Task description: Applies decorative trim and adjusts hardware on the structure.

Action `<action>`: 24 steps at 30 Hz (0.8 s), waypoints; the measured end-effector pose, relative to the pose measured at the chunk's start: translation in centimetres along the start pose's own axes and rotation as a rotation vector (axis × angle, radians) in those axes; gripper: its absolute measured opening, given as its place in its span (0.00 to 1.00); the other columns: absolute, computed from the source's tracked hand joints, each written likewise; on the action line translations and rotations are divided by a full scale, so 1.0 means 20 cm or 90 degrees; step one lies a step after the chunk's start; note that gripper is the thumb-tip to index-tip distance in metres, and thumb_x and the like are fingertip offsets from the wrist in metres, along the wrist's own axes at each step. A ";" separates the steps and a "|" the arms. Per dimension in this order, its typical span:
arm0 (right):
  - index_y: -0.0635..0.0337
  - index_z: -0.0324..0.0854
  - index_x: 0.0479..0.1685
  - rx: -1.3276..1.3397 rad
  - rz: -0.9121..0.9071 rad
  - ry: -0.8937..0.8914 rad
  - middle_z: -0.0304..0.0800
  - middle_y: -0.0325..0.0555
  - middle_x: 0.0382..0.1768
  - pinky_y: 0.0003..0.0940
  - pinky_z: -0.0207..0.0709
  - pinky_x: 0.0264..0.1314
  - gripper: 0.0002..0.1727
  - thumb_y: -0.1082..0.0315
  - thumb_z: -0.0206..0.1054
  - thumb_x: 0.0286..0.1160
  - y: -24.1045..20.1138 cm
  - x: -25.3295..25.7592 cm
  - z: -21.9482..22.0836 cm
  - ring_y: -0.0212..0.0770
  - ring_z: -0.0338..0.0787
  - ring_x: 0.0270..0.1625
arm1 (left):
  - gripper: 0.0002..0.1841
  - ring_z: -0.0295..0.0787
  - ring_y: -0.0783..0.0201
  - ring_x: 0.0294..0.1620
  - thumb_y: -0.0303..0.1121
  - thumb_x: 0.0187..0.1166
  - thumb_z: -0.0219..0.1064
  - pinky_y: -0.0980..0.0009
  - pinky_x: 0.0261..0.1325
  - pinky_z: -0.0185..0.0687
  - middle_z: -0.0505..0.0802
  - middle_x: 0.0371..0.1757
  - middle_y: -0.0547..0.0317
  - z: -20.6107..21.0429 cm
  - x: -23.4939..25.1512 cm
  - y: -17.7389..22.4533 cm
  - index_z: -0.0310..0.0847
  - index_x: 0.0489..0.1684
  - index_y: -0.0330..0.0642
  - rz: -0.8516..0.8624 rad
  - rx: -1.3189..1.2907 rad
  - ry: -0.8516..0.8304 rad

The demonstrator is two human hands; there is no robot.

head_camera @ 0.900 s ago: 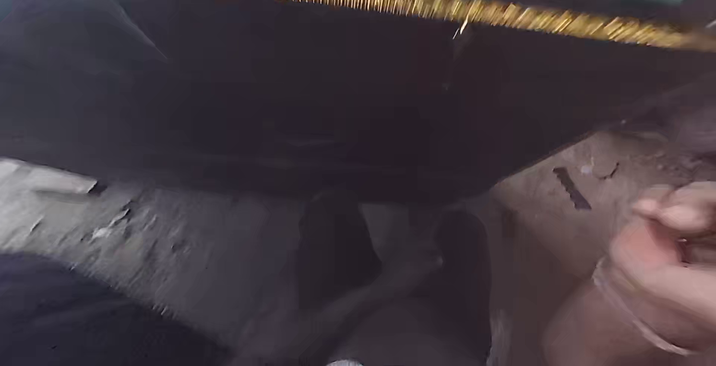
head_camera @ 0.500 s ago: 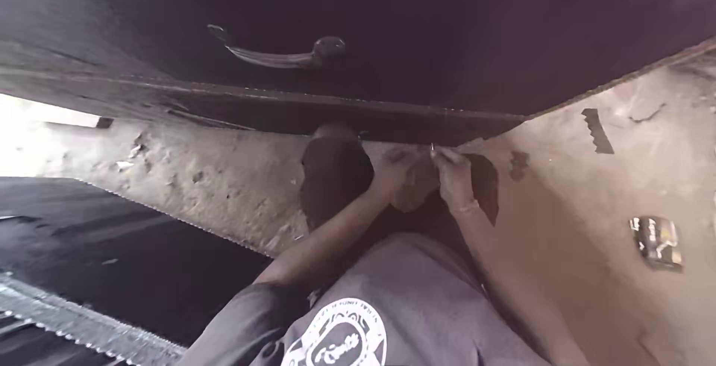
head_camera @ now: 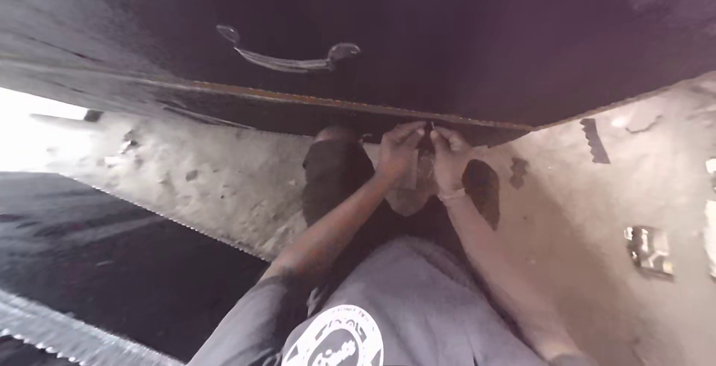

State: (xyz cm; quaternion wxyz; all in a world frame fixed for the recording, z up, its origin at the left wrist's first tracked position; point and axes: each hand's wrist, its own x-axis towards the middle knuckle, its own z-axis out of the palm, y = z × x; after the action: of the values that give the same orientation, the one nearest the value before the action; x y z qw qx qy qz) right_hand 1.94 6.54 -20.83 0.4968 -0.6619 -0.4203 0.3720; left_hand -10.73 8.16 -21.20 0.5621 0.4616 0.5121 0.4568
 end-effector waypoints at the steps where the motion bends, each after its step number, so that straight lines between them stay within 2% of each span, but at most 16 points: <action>1: 0.57 0.92 0.49 -0.004 0.005 0.007 0.95 0.41 0.40 0.35 0.87 0.45 0.08 0.65 0.72 0.79 0.00 0.00 0.01 0.34 0.92 0.40 | 0.14 0.91 0.63 0.60 0.31 0.86 0.64 0.60 0.65 0.88 0.93 0.61 0.56 0.00 0.00 0.00 0.89 0.63 0.42 -0.001 0.009 -0.001; 9: 0.58 0.89 0.52 -0.103 0.038 0.024 0.93 0.44 0.43 0.37 0.87 0.50 0.10 0.64 0.68 0.83 0.00 -0.01 0.04 0.35 0.91 0.43 | 0.13 0.89 0.65 0.58 0.32 0.85 0.66 0.64 0.62 0.87 0.91 0.59 0.57 0.01 -0.01 0.01 0.91 0.61 0.45 0.011 0.049 -0.004; 12: 0.58 0.89 0.51 -0.103 0.024 0.027 0.93 0.43 0.41 0.37 0.87 0.47 0.10 0.63 0.69 0.83 0.01 -0.01 0.03 0.35 0.91 0.41 | 0.13 0.88 0.64 0.56 0.33 0.85 0.66 0.64 0.60 0.87 0.92 0.57 0.56 0.01 -0.01 0.02 0.91 0.62 0.47 0.020 0.086 -0.003; 16: 0.54 0.89 0.52 -0.184 0.017 0.041 0.94 0.42 0.42 0.43 0.87 0.51 0.11 0.59 0.68 0.83 -0.03 -0.01 0.05 0.37 0.92 0.42 | 0.14 0.90 0.63 0.56 0.32 0.85 0.65 0.62 0.59 0.89 0.91 0.60 0.54 0.02 -0.01 0.03 0.90 0.64 0.47 0.013 0.082 -0.006; 18: 0.55 0.88 0.54 -0.232 0.016 0.035 0.94 0.43 0.42 0.43 0.88 0.49 0.12 0.60 0.66 0.83 -0.07 -0.03 0.07 0.38 0.93 0.41 | 0.14 0.90 0.63 0.54 0.32 0.86 0.65 0.64 0.57 0.90 0.90 0.60 0.54 0.04 -0.01 0.04 0.89 0.64 0.46 0.004 0.073 -0.003; 20: 0.58 0.87 0.57 -0.282 0.005 0.023 0.94 0.47 0.44 0.44 0.88 0.50 0.13 0.62 0.65 0.83 -0.09 -0.04 0.07 0.41 0.93 0.42 | 0.14 0.88 0.63 0.56 0.32 0.85 0.64 0.65 0.59 0.87 0.90 0.59 0.53 0.04 -0.02 0.04 0.90 0.64 0.46 0.002 0.063 0.003; 22: 0.61 0.87 0.59 -0.332 -0.015 0.022 0.94 0.53 0.46 0.47 0.87 0.53 0.16 0.63 0.67 0.80 -0.11 -0.03 0.08 0.47 0.93 0.45 | 0.14 0.87 0.65 0.61 0.33 0.85 0.64 0.66 0.66 0.85 0.91 0.61 0.54 0.03 -0.03 0.02 0.90 0.62 0.44 0.001 0.041 0.000; 24: 0.63 0.87 0.60 -0.376 -0.017 0.017 0.95 0.56 0.46 0.48 0.86 0.56 0.17 0.62 0.66 0.81 -0.15 -0.03 0.09 0.49 0.95 0.47 | 0.13 0.90 0.65 0.61 0.33 0.86 0.65 0.65 0.68 0.85 0.93 0.59 0.54 0.01 -0.02 0.00 0.90 0.61 0.40 -0.012 -0.001 -0.003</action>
State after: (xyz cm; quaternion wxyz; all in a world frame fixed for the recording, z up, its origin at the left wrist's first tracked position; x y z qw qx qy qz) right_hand -0.58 7.01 -18.32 0.2934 -0.7771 -0.5122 0.2183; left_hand -10.48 7.76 -21.16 0.5676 0.4575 0.5149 0.4510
